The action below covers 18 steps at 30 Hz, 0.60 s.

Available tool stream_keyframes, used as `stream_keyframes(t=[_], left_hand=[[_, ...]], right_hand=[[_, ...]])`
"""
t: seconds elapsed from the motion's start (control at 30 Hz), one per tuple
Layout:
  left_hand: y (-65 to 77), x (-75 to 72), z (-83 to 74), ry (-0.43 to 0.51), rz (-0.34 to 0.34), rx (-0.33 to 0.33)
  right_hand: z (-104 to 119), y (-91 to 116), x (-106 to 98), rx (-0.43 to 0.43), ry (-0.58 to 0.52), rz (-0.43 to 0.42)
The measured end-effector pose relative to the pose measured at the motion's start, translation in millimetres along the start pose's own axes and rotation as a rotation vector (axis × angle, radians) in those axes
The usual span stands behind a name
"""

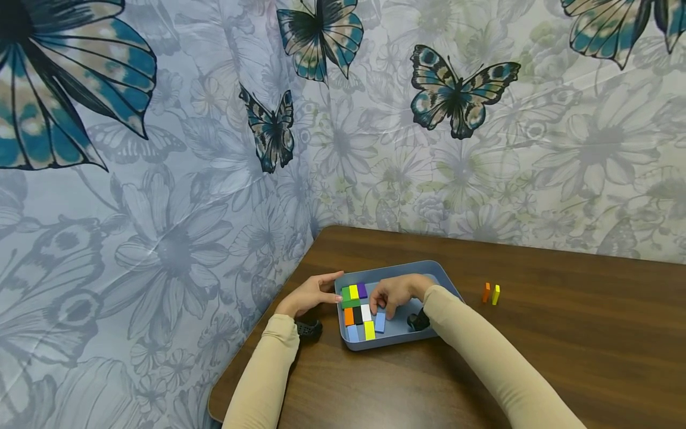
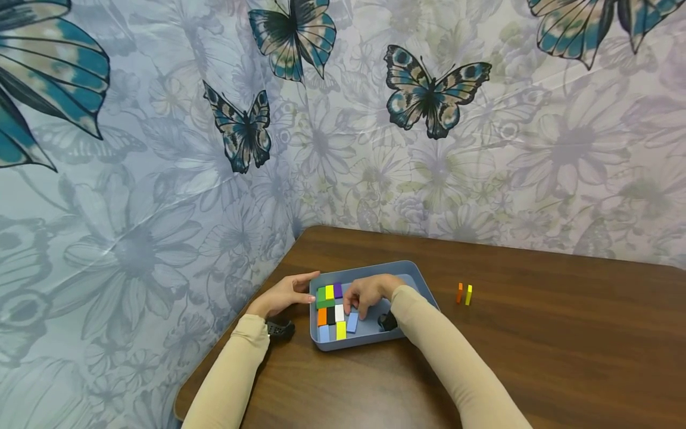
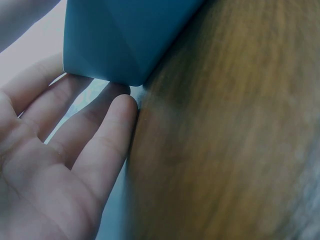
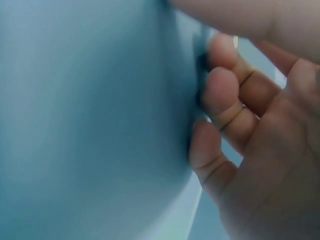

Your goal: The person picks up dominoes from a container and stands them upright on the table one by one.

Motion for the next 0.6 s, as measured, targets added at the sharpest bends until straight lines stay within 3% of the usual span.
stream_keyframes(t=[0.6], left_hand=[[0.9, -0.9, 0.7, 0.017, -0.004, 0.004]], right_hand=[[6.6, 4.0, -2.2, -0.001, 0.049, 0.038]])
Point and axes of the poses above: each hand's wrist, its own y-axis away from the middle knuckle, its own x-axis out of the palm, z = x × y, the point moved 6 cm from there along -y, towards the middle knuckle, and after that the axes turned 6 degrees about x, right-handed, at the moved point
